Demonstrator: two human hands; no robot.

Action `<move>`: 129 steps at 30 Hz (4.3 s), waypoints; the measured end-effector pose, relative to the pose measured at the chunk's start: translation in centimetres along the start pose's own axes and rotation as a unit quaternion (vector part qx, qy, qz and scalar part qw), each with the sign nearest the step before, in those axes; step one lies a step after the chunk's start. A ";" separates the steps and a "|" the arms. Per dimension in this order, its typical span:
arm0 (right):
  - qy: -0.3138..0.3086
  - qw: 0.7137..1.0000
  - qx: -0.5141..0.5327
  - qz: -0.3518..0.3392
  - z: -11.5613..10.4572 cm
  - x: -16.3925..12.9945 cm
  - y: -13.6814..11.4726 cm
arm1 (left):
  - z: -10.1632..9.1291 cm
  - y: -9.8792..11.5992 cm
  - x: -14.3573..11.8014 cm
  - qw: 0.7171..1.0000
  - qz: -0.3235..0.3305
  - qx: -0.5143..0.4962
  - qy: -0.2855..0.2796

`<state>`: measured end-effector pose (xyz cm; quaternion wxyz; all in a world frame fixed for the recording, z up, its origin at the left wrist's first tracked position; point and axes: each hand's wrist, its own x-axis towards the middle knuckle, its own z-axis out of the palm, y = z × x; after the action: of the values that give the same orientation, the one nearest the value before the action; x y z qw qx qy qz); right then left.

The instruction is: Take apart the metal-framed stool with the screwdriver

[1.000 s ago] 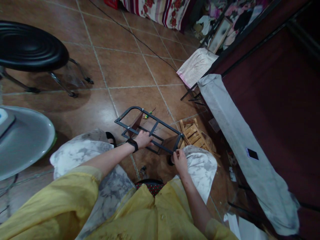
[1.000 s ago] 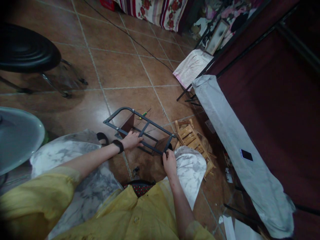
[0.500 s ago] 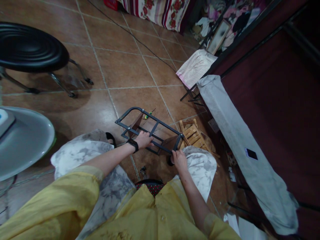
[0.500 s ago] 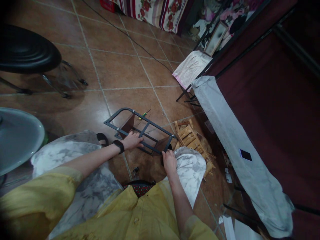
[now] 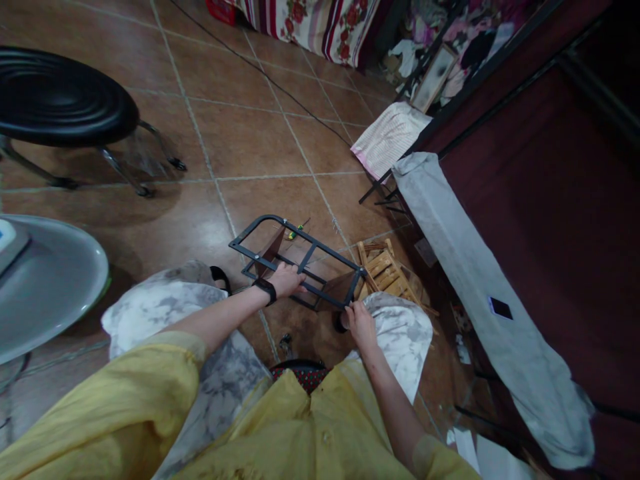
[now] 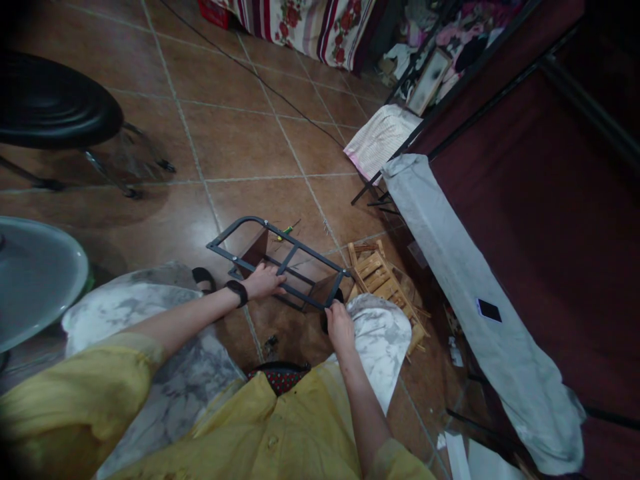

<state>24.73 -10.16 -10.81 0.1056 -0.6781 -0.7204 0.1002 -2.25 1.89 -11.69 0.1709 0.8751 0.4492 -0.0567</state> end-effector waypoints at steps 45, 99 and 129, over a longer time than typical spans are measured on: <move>-0.082 0.986 -0.133 0.052 -1.3 0.1 -1.7 | 0.2 -0.1 0.2 1.000 -0.004 -0.018 -0.019; -0.095 0.987 -0.118 0.049 -0.8 0.1 -2.3 | -0.7 0.3 -0.3 0.999 -0.010 -0.030 -0.042; -0.116 0.979 -0.140 0.093 -1.0 1.1 -2.4 | -0.8 0.0 -0.1 0.999 -0.004 -0.012 -0.046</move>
<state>22.64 -9.22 -9.13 -0.0846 -0.7337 -0.6687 0.0855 -2.32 2.09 -10.92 0.2016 0.8677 0.4449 -0.0922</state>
